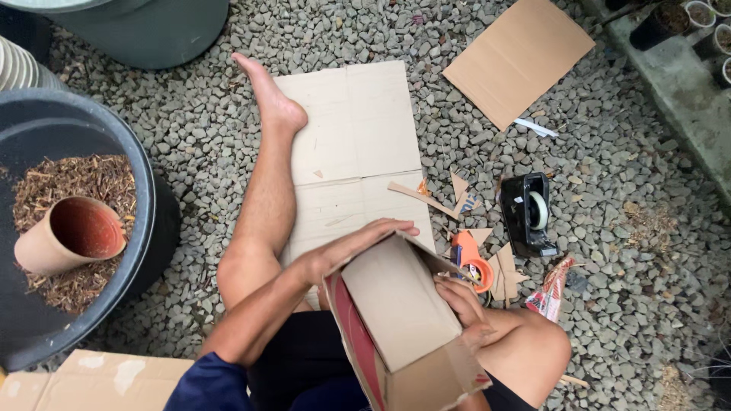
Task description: The person sits on a gravel surface and assembles a cardboard box using scissors and a tape dispenser. They cut the cardboard, fold the flaps, and secure the seams with tape to form a rectangular box.
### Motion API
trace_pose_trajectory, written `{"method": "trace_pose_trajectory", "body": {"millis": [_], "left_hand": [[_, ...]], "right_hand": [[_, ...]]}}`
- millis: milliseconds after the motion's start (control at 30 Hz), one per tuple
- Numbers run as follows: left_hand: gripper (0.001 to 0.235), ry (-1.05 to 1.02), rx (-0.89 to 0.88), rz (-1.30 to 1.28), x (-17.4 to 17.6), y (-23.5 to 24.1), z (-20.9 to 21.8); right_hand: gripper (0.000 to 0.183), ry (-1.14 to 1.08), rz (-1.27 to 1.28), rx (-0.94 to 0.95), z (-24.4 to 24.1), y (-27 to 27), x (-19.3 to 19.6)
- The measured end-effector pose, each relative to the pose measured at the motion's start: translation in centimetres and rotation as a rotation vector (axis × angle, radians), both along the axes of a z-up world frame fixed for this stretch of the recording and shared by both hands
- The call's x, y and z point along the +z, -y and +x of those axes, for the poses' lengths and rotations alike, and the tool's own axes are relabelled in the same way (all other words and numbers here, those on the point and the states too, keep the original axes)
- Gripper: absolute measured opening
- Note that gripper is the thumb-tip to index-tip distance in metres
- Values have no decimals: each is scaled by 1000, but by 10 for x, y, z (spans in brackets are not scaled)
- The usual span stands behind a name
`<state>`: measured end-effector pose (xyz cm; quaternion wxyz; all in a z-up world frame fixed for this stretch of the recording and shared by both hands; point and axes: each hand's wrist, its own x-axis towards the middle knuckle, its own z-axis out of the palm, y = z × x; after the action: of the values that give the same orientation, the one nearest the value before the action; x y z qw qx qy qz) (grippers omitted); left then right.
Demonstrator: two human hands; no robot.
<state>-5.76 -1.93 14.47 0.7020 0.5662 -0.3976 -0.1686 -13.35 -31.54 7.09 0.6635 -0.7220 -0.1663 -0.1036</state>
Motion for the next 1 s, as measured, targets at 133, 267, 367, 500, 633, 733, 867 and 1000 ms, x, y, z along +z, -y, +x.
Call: {"method": "trace_pose_trajectory", "body": {"millis": [133,267,367,500,633,733,867,1000], "left_hand": [[170,118,33,153,5,-11,-7],[169,148,57,306,1,-19,-2],[157,174,67,302,-4,-16,7],[149,165,61,252,-7,-10,14],[136,198,36,220,-13,-5,15],[133,176,-33,226,-17,-3,20],[127,206,-65,144,-18,-1,24],[119,119,-97,131,-17,-1,23]], "right_hand": [[94,-162,127,126,10,15,25],[94,-230,151,136,15,23,43],[93,-246,156,137,21,24,48],[92,-261,165,122,24,26,43],[91,-268,178,85,17,24,33],[91,-249,197,68,13,18,25],[90,-246,201,65,18,14,16],[89,-261,197,63,13,18,14]]}}
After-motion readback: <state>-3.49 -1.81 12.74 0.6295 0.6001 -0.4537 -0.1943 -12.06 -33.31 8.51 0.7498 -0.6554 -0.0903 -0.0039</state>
